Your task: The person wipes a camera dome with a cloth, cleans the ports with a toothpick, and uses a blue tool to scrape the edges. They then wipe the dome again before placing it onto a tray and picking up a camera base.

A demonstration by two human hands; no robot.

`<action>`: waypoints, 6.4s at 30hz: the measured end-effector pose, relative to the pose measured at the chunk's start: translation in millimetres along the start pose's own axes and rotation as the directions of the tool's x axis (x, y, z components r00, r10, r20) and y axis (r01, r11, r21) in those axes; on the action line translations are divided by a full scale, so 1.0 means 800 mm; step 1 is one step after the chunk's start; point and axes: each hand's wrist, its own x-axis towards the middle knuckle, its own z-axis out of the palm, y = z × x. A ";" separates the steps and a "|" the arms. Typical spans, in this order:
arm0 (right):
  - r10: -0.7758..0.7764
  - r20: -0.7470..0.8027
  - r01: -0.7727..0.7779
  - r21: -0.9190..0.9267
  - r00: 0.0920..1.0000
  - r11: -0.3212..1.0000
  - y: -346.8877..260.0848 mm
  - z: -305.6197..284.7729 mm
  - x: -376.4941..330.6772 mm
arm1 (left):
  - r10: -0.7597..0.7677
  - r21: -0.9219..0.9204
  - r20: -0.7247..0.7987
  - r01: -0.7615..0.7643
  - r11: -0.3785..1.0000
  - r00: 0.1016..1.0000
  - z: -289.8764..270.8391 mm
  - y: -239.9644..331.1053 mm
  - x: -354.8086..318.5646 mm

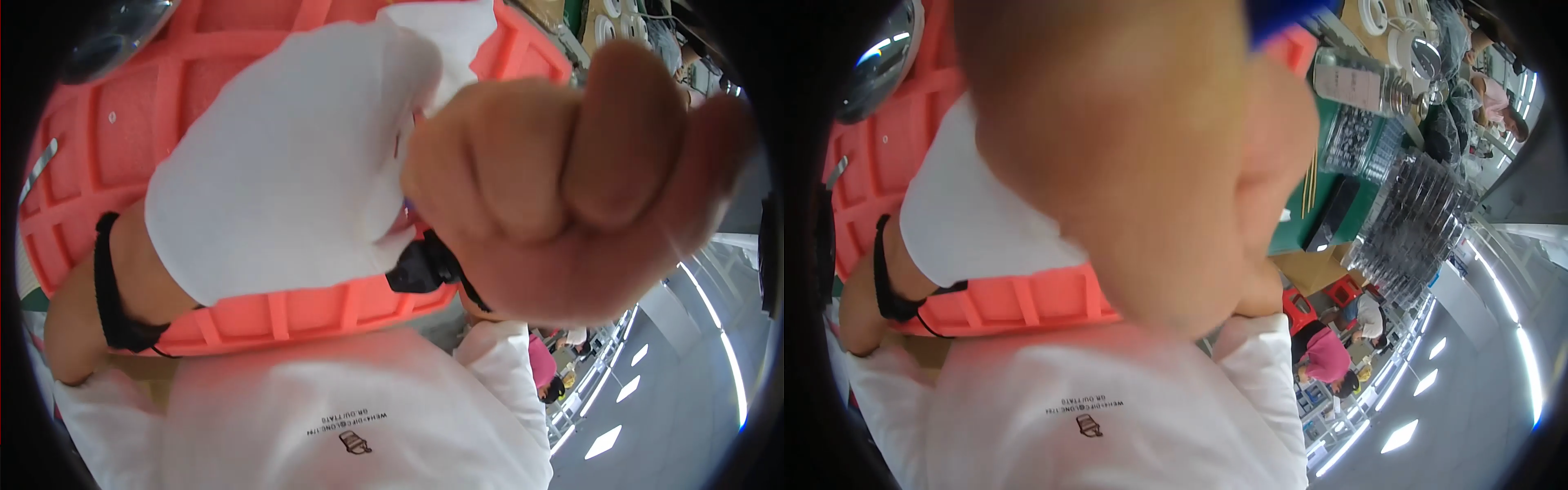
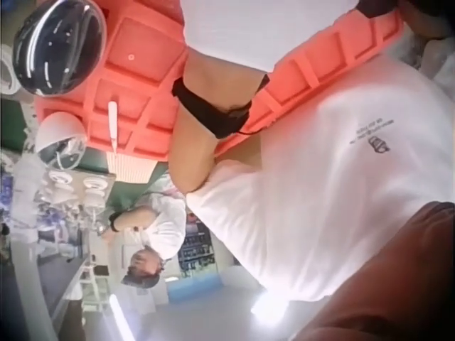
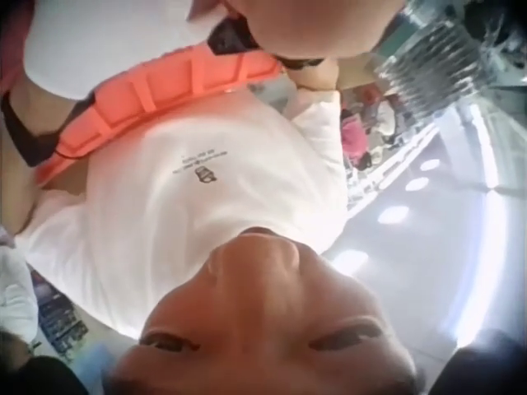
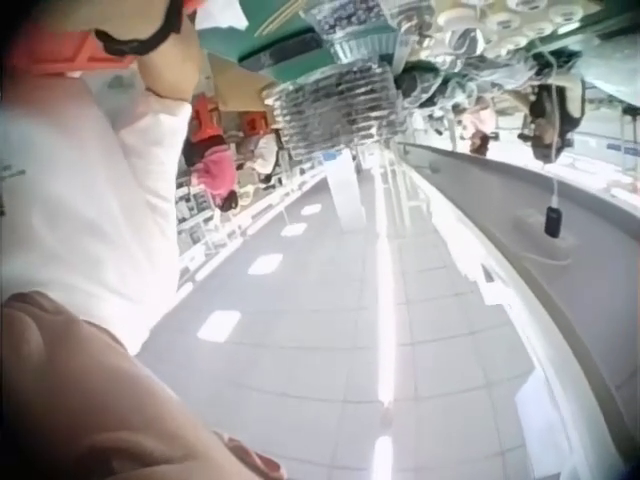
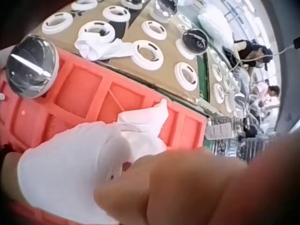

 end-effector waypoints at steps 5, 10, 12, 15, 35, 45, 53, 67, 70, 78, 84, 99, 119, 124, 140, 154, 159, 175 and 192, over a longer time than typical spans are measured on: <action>0.059 0.168 -0.082 0.135 0.984 0.987 0.010 -0.011 0.001 | 0.146 0.019 -0.022 -0.145 0.989 0.989 -0.013 0.006 0.004; -0.076 -0.019 0.079 0.249 0.997 0.965 0.022 -0.023 -0.014 | 0.095 0.066 0.027 -0.097 0.993 0.995 -0.012 0.007 0.004; -0.224 -0.155 0.252 0.196 0.962 0.948 0.030 -0.002 -0.019 | 0.088 0.072 0.055 -0.092 0.993 0.995 -0.011 0.007 0.005; -0.232 -0.049 0.237 0.193 0.971 0.952 0.037 0.018 -0.003 | -0.123 0.151 0.202 0.093 0.984 0.972 -0.041 0.012 -0.008; 0.001 -0.229 0.039 0.172 0.973 0.984 0.004 -0.003 -0.007 | 0.092 0.326 0.058 -0.106 0.939 0.994 -0.017 0.014 0.007; -0.004 -0.151 0.021 0.114 0.989 0.993 0.002 -0.012 -0.002 | 0.071 0.351 0.102 -0.103 0.931 0.992 -0.018 0.009 0.008; -0.006 -0.073 0.018 0.169 0.997 0.985 0.002 -0.007 -0.003 | 0.146 0.168 -0.113 -0.126 0.978 0.983 -0.010 0.002 0.008; -0.059 -0.063 0.064 0.074 0.996 0.995 0.022 -0.003 0.011 | 0.116 0.257 0.205 -0.168 0.952 0.972 -0.025 0.004 0.007; -0.070 -0.024 0.072 0.078 0.997 0.994 0.022 0.002 0.008 | 0.044 0.136 0.189 -0.071 0.988 0.981 -0.025 0.010 0.003; -0.010 -0.399 0.015 0.010 0.917 1.000 0.015 -0.002 0.002 | 0.086 0.128 -0.051 -0.079 0.989 0.995 -0.015 0.012 0.006; 0.058 0.118 -0.057 -0.011 0.991 0.998 0.009 0.002 0.008 | 0.062 0.087 0.150 -0.076 0.993 0.987 -0.022 0.009 0.009; 0.020 -0.017 -0.018 0.096 1.000 0.995 0.009 0.004 0.005 | 0.109 0.153 0.104 -0.124 0.980 0.989 -0.020 0.005 -0.001; 0.101 -0.034 -0.091 0.222 0.994 0.971 0.009 -0.004 0.002 | 0.085 0.180 0.103 -0.102 0.978 0.991 -0.016 0.011 0.002; -0.019 -0.213 0.063 0.204 0.977 0.977 0.016 -0.019 -0.001 | 0.034 0.082 0.011 -0.035 0.996 0.999 -0.015 0.010 0.003; -0.065 -0.126 0.069 0.028 0.990 0.997 0.017 -0.001 -0.003 | 0.010 0.061 0.097 -0.016 0.998 0.995 -0.023 0.010 0.008; -0.036 0.168 0.138 -0.654 0.985 0.744 -0.033 -0.036 -0.010 | 0.040 0.031 0.139 -0.045 0.999 0.989 -0.028 0.007 0.011; -0.018 0.316 0.304 -0.896 0.949 0.322 -0.040 -0.044 -0.019 | 0.177 0.346 0.245 -0.257 0.902 0.953 -0.033 0.019 0.014; 0.084 0.148 0.142 -0.987 0.985 0.073 -0.045 -0.013 -0.031 | 0.287 0.306 0.107 -0.306 0.902 0.952 -0.033 0.014 0.012; 0.123 0.143 0.138 -0.989 0.982 0.047 -0.035 -0.023 -0.034 | 0.263 0.428 0.194 -0.323 0.844 0.945 -0.031 0.016 0.010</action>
